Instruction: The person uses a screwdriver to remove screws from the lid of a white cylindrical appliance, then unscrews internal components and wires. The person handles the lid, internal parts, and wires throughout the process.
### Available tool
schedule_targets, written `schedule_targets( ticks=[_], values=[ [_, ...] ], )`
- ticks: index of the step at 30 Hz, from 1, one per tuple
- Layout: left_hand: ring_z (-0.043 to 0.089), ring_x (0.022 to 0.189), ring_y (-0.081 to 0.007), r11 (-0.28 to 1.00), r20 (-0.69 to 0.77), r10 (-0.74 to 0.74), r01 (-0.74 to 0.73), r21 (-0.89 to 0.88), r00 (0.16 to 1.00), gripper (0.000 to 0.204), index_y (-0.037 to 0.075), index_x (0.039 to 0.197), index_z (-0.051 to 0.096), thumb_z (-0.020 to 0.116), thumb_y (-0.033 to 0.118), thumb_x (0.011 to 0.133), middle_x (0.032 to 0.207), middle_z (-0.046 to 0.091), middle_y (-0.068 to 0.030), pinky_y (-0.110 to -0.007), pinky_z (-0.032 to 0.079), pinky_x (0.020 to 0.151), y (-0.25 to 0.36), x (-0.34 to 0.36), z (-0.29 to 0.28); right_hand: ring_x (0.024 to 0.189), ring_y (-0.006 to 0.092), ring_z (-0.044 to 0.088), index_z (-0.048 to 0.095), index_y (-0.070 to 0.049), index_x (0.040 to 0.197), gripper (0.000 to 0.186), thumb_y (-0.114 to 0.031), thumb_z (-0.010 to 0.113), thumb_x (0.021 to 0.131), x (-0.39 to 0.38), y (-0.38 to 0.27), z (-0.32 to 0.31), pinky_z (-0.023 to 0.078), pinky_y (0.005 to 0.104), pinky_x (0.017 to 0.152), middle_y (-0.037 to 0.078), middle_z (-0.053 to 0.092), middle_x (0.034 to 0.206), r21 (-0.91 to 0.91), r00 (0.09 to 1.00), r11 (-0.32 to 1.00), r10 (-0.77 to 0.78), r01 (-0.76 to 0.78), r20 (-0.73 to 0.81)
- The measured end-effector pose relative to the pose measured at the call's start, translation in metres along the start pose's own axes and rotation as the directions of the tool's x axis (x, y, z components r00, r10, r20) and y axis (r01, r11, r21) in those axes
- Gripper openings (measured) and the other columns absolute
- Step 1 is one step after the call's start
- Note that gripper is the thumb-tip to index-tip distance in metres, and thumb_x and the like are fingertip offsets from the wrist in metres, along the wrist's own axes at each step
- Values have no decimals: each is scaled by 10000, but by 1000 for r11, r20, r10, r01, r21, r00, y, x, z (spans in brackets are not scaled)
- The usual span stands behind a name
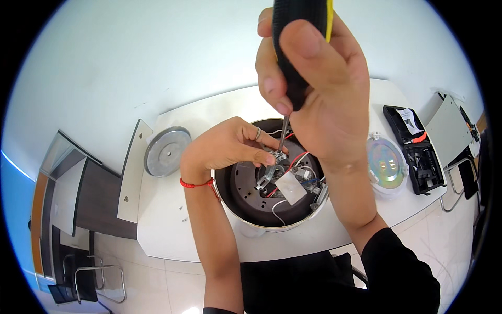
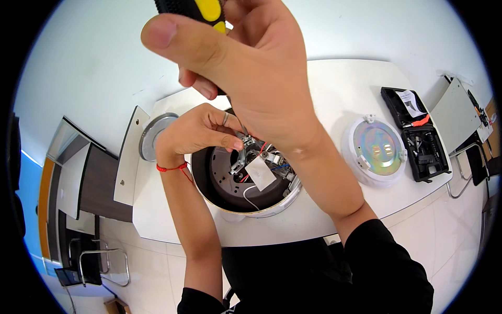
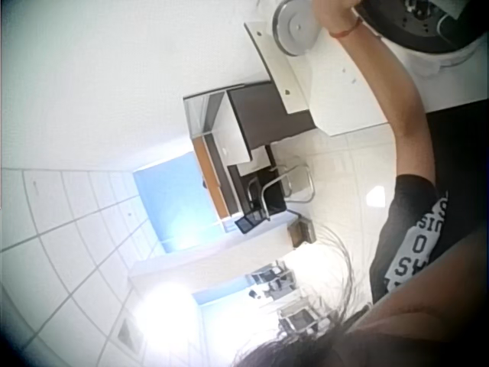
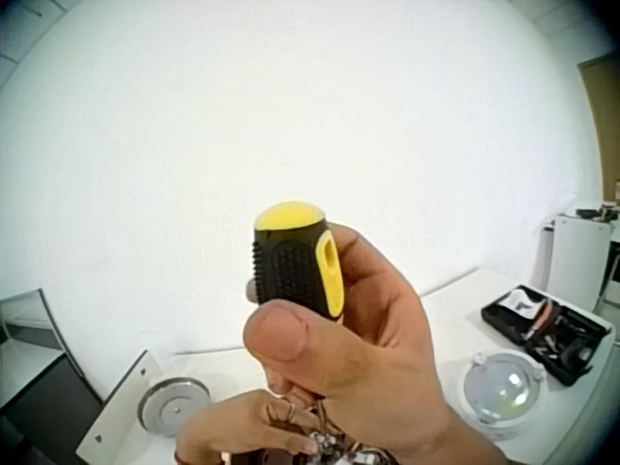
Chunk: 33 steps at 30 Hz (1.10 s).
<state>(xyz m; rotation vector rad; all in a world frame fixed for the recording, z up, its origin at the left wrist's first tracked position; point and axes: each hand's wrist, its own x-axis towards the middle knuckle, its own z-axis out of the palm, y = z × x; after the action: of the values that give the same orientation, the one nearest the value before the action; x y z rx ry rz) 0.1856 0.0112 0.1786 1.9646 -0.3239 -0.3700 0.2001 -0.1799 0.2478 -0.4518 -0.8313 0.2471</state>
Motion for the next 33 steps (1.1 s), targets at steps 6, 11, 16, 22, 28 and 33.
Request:
schedule_targets(
  ticks=[6, 11, 16, 22, 28, 33],
  values=[
    [636, 701, -104, 997, 17, -9, 8, 70, 1000, 366, -7, 1100, 791, 863, 224, 825, 865, 755, -44, -253, 510, 706, 5, 0, -1, 676, 168, 682, 518, 27, 1245, 390, -236, 682, 1008, 3, 3, -6, 519, 261, 538, 176, 670, 1023, 51, 999, 998, 19, -21, 32],
    [630, 717, -102, 999, 41, -5, 3, 52, 999, 373, -8, 1115, 787, 860, 223, 831, 880, 755, -46, -256, 507, 706, 4, 2, -1, 750, 176, 676, 533, 29, 1232, 382, -327, 461, 1113, 14, 13, -26, 503, 270, 573, 163, 674, 1050, -43, 985, 999, -4, 12, 173],
    [625, 717, -98, 999, 34, -9, 7, 46, 999, 374, 0, 1127, 786, 857, 225, 836, 876, 755, -43, -254, 504, 698, -1, 2, -1, 619, 132, 582, 548, 17, 1180, 318, -276, 592, 1064, 6, -1, -8, 483, 267, 557, 123, 640, 997, 85, 992, 992, 83, -91, 91],
    [615, 731, -87, 997, 52, -20, 16, 73, 998, 344, 17, 1132, 788, 843, 205, 849, 860, 744, -22, -241, 497, 707, 4, 4, 1, 751, 136, 610, 536, 55, 1285, 476, -380, 503, 1096, 17, 12, -32, 499, 265, 663, 126, 647, 1047, -18, 966, 997, 80, -79, 246],
    [594, 779, -55, 997, 56, -51, 48, 62, 997, 293, 13, 1130, 786, 820, 137, 866, 906, 740, 8, -213, 491, 740, 3, 1, -2, 666, 121, 493, 500, 25, 1347, 532, -441, 444, 1096, 16, 27, -38, 401, 332, 684, 94, 582, 1134, -138, 955, 983, -76, 120, 286],
    [603, 785, -54, 998, 50, -45, 42, 52, 998, 298, 0, 1130, 782, 821, 134, 867, 921, 749, 1, -213, 494, 741, -1, -1, -4, 750, 141, 581, 543, 53, 1282, 539, -444, 431, 1109, 11, 18, -12, 482, 278, 690, 132, 644, 1085, -219, 993, 973, 95, -77, 71]
  ],
)
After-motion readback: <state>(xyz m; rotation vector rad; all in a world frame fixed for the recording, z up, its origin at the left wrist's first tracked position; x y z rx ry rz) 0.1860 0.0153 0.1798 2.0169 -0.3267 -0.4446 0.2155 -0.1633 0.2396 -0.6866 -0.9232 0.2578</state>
